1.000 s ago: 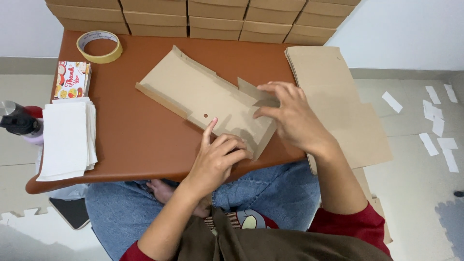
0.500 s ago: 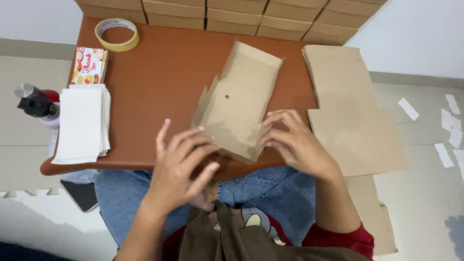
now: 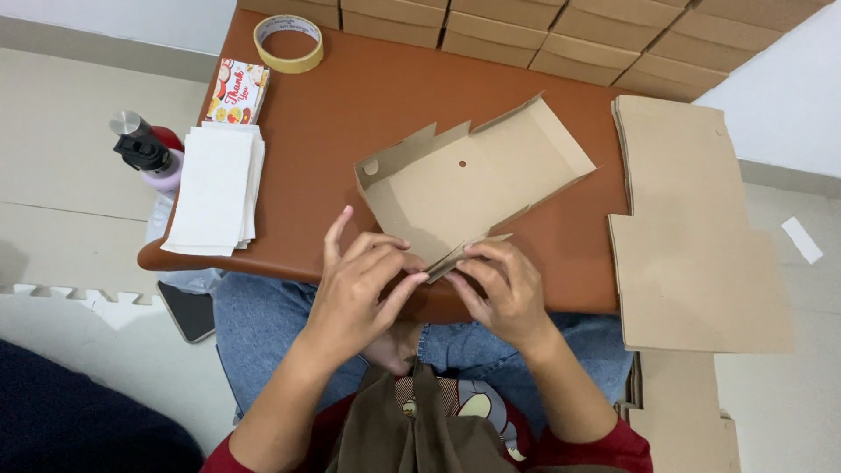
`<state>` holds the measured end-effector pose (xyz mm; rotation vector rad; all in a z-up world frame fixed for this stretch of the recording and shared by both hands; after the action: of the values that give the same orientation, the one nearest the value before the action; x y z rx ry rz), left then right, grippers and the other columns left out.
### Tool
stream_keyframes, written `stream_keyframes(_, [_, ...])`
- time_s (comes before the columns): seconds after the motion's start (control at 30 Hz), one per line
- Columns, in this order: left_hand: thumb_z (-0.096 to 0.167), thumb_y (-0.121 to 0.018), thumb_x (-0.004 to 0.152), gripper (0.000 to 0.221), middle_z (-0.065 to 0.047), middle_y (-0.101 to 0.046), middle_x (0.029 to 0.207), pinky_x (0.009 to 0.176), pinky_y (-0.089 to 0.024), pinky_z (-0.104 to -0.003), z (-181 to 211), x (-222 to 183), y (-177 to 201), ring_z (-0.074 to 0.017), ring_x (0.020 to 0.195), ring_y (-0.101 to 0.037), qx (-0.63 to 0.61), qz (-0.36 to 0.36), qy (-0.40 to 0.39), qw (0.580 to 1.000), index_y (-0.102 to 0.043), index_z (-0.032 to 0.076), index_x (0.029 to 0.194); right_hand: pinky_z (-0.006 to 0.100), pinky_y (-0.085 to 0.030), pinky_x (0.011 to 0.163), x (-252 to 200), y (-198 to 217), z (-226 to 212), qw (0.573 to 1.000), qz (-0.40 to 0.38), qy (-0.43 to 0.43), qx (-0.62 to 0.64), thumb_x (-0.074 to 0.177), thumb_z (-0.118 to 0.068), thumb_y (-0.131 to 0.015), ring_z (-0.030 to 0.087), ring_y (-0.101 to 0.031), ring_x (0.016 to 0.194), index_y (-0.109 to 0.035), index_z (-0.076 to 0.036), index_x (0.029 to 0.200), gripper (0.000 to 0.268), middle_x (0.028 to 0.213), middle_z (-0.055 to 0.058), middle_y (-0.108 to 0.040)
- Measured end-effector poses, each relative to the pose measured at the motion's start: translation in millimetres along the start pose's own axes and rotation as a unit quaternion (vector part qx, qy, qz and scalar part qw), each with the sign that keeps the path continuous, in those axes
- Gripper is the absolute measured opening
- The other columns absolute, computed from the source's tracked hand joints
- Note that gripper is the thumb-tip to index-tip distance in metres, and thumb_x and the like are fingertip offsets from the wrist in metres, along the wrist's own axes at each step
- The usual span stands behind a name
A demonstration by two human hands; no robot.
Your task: Assembling a small cardboard box from a flat sheet by folding along pre-scored lines and tucking in tabs, then placing the finished box onto a stack.
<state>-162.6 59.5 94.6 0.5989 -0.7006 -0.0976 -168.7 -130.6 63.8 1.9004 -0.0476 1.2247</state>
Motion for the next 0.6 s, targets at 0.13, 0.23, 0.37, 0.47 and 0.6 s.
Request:
stream_keyframes(0.13, [0.012, -0.077, 0.085, 0.007, -0.008, -0.075, 0.078, 0.115, -0.011, -0.070, 8.8, 15.0, 2.4, -0.0266, 0.098, -0.069, 0.019, -0.024, 0.009, 0.999, -0.078, 0.009, 0.091, 0.040, -0.059, 0.065, 11.4, 4.0, -19.5, 0.999, 0.016, 0.034, 0.021, 0.081, -0.005, -0.081, 0.027, -0.071, 0.076, -0.073, -0.010, 0.088, 0.011, 0.089, 0.007, -0.069])
stream_keyframes(0.23, [0.013, -0.075, 0.085, 0.006, -0.008, -0.075, 0.078, 0.113, -0.009, -0.072, 7.7, 18.8, -1.3, -0.0264, 0.096, -0.068, 0.049, -0.047, 0.016, 0.998, -0.079, 0.010, 0.088, 0.036, -0.059, 0.060, 15.3, 5.5, -27.0, 0.998, 0.041, 0.046, 0.026, 0.079, -0.002, -0.081, 0.024, -0.072, 0.071, -0.074, -0.010, 0.079, 0.010, 0.083, 0.005, -0.070])
stream_keyframes(0.37, [0.015, -0.073, 0.085, 0.007, -0.009, -0.075, 0.079, 0.113, -0.011, -0.070, 2.4, 23.1, -6.9, -0.0270, 0.099, -0.067, 0.037, -0.086, 0.040, 0.995, -0.077, 0.010, 0.087, 0.033, -0.062, 0.056, 16.9, 9.5, -34.9, 0.985, 0.140, 0.065, 0.078, 0.074, 0.009, -0.081, 0.025, -0.074, 0.064, -0.072, -0.006, 0.068, 0.018, 0.077, 0.008, -0.073])
stream_keyframes(0.47, [0.014, -0.072, 0.084, 0.006, -0.010, -0.076, 0.079, 0.112, -0.012, -0.070, -3.5, 24.5, -11.5, -0.0275, 0.098, -0.067, 0.033, -0.116, 0.060, 0.991, -0.076, 0.010, 0.086, 0.034, -0.062, 0.053, 13.9, 7.6, -35.7, 0.977, 0.179, 0.061, 0.103, 0.072, 0.014, -0.081, 0.028, -0.074, 0.063, -0.070, -0.002, 0.063, 0.022, 0.074, 0.012, -0.074])
stream_keyframes(0.6, [0.012, -0.071, 0.085, 0.005, -0.009, -0.075, 0.078, 0.112, -0.013, -0.070, -3.9, 26.6, -13.3, -0.0265, 0.096, -0.067, 0.033, -0.131, 0.065, 0.989, -0.075, 0.010, 0.085, 0.033, -0.063, 0.051, 24.0, 10.3, -40.1, 0.982, 0.167, 0.042, 0.072, 0.073, 0.012, -0.081, 0.025, -0.074, 0.064, -0.071, -0.003, 0.065, 0.020, 0.074, 0.010, -0.074])
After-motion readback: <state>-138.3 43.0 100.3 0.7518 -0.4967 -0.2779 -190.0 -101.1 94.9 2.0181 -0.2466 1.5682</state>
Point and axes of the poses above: each hand's wrist, its own x-axis towards the middle knuckle, its own y-axis out of the back of the hand, z = x × y, the point moved 7 cm from there along x, towards the middle knuckle
